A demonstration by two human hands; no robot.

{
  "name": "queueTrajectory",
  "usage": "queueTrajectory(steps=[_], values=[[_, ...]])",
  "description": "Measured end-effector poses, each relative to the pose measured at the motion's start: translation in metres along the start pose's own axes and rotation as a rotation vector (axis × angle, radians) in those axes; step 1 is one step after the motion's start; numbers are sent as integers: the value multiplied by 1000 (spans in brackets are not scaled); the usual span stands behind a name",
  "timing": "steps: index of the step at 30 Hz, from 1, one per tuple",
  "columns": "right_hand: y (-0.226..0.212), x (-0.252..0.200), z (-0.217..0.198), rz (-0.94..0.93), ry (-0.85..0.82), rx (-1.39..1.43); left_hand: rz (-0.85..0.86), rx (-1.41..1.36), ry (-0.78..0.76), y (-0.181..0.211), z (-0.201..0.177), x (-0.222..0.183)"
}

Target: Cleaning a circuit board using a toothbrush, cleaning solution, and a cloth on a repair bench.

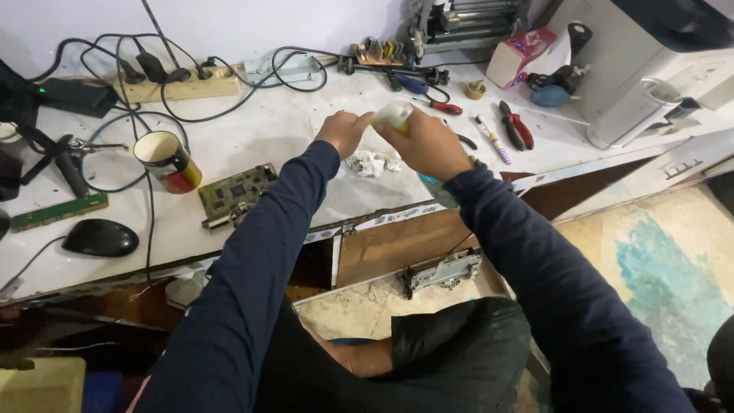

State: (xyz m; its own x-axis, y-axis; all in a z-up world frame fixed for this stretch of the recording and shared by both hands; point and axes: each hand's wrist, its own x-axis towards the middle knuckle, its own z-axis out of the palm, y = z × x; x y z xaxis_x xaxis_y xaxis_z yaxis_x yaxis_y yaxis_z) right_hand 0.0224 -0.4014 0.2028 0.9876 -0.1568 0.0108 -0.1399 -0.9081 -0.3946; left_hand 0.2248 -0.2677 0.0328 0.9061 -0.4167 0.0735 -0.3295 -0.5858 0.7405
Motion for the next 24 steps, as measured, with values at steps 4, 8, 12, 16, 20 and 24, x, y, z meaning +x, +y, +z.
queueTrajectory(steps=[4,8,12,16,20,24], values=[[19,13,21,42,-50,38,65,-79,-178,17,-5,-16],[19,8,19,-16,-44,209,79,-112,-111,17,-11,-9],[14,-2,16,-2,5,218,96,84,-36,40,-27,-31],[16,-5,13,19,-24,224,127,28,-29,46,-33,-44],[7,-21,5,72,-84,437,173,-205,17,25,-11,-31],[6,-21,8,40,-117,499,24,-347,-105,39,-15,-44]])
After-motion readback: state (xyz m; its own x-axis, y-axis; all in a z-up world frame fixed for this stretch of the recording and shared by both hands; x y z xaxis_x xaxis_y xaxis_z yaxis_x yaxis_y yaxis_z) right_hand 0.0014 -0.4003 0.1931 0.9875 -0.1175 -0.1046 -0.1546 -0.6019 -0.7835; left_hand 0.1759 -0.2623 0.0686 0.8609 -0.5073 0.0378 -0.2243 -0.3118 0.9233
